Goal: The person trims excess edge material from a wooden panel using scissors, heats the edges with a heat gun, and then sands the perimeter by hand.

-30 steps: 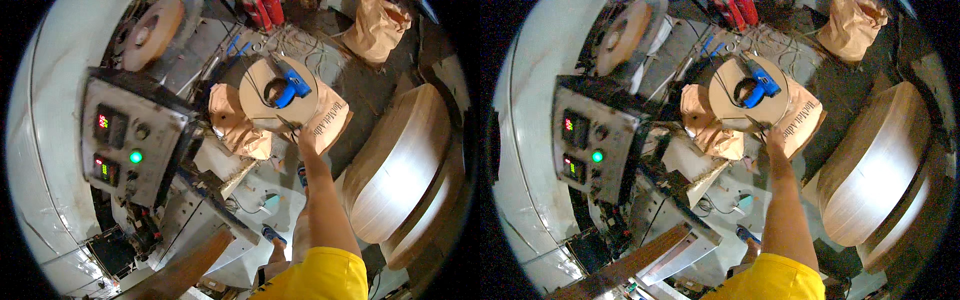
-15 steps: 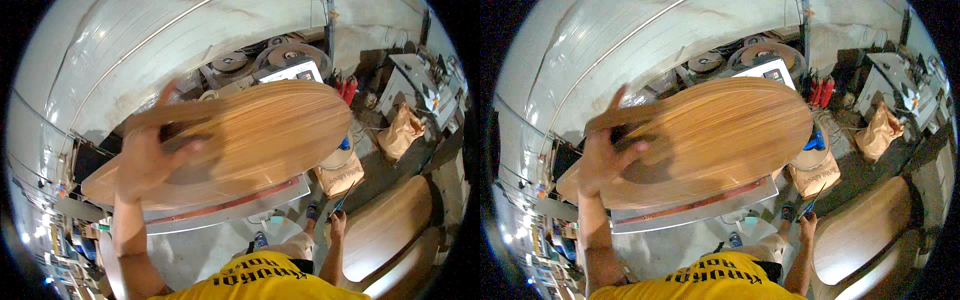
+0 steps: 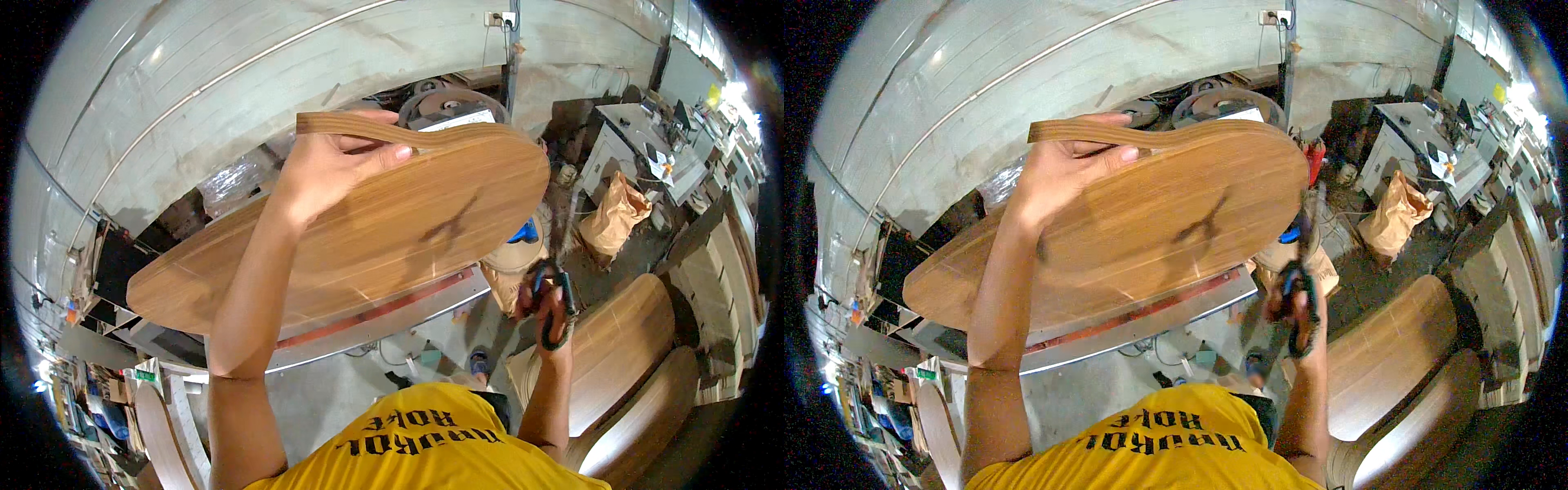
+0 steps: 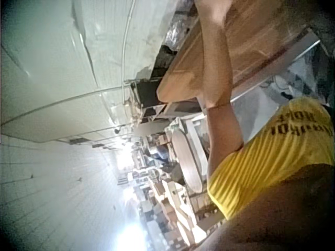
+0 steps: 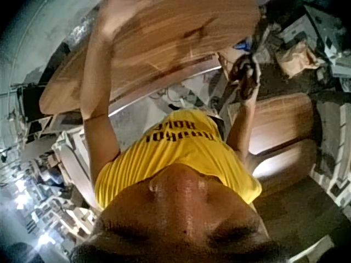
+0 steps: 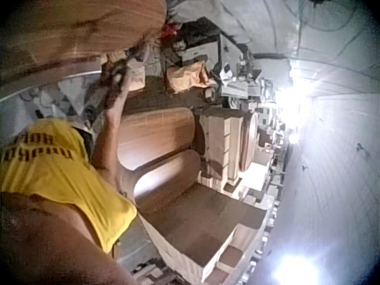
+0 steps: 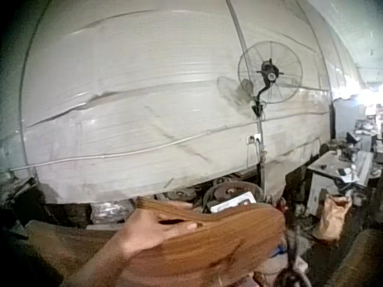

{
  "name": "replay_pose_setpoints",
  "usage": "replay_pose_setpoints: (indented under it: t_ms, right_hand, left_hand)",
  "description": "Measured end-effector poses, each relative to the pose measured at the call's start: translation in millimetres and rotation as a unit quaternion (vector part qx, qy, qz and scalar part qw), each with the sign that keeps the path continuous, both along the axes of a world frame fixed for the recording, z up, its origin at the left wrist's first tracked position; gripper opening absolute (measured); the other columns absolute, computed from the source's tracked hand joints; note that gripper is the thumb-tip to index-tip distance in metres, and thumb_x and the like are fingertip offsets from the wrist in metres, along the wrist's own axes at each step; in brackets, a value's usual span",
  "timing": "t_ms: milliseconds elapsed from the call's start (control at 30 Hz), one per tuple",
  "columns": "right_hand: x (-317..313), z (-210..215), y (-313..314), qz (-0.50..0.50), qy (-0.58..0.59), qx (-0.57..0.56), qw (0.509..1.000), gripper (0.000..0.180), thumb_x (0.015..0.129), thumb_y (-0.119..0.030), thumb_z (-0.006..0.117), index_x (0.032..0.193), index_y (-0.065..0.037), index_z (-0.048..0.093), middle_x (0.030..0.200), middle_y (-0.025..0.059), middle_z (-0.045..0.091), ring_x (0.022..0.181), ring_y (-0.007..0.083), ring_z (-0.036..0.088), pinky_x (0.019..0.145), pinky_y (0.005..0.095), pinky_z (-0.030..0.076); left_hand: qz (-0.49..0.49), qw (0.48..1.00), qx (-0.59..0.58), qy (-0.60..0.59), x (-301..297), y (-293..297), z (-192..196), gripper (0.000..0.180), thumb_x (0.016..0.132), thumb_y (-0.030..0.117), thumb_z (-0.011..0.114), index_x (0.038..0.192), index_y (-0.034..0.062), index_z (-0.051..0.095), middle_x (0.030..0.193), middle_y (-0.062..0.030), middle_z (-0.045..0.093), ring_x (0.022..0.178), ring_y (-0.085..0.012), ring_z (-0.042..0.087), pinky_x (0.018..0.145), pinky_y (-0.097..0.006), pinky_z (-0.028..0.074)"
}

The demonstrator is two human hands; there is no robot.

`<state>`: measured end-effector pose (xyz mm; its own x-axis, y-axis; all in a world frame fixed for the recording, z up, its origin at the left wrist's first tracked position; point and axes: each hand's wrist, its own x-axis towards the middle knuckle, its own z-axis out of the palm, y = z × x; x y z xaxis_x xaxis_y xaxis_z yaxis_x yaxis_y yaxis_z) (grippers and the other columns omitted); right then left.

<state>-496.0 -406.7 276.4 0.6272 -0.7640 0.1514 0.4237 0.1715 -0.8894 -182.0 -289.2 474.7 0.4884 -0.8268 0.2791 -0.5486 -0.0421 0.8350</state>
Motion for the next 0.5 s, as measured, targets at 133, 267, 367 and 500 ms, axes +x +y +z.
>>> replay_pose_setpoints:
  t_ms: [133, 267, 367, 500]
  right_hand:
    - [14.2, 31.9, 21.8, 0.136, -0.002, 0.033, 0.990, 0.074, 0.090, -0.058, 0.075, 0.132, -0.002, 0.050, 0.099, 0.0068, 0.060, 0.076, 0.0167, 0.059, 0.069, 0.0323, 0.052]
    - [27.7, 61.4, 27.6, 0.255, 0.030, -0.005, 0.967, 0.052, 0.099, -0.034, 0.072, 0.132, -0.001, 0.047, 0.094, 0.0054, 0.057, 0.078, 0.0139, 0.063, 0.067, 0.0277, 0.054]
    - [31.6, 68.9, 28.2, 0.290, 0.021, 0.040, 0.956, 0.045, 0.098, -0.027, 0.073, 0.125, -0.002, 0.048, 0.092, 0.0046, 0.058, 0.074, 0.0123, 0.064, 0.066, 0.0256, 0.054]
    - [31.6, 68.8, 31.5, 0.290, 0.027, 0.053, 0.955, 0.041, 0.097, -0.022, 0.075, 0.122, -0.003, 0.049, 0.089, 0.0030, 0.058, 0.070, 0.0120, 0.064, 0.064, 0.0249, 0.052]
  left_hand:
    - [0.056, 0.998, 0.028, -0.032, -13.9, 3.0, 8.4, 0.048, 0.083, 0.027, 0.090, 0.121, 0.0040, 0.073, 0.109, -0.0097, 0.077, 0.104, -0.0178, 0.072, 0.093, -0.033, 0.058]
    - [0.064, 0.992, 0.021, -0.106, -17.5, 13.4, 3.1, 0.044, 0.082, 0.031, 0.090, 0.114, 0.0043, 0.077, 0.104, -0.0064, 0.078, 0.096, -0.0158, 0.072, 0.087, -0.031, 0.057]
    - [0.086, 0.987, 0.044, -0.131, -26.1, 15.2, 7.4, 0.040, 0.083, 0.029, 0.089, 0.112, 0.0042, 0.078, 0.102, -0.0044, 0.077, 0.096, -0.0134, 0.069, 0.086, -0.029, 0.054]
    - [0.094, 0.987, 0.033, -0.130, -29.5, 18.4, 4.3, 0.042, 0.081, 0.029, 0.090, 0.111, 0.0033, 0.078, 0.103, -0.0051, 0.077, 0.096, -0.0138, 0.069, 0.088, -0.030, 0.053]
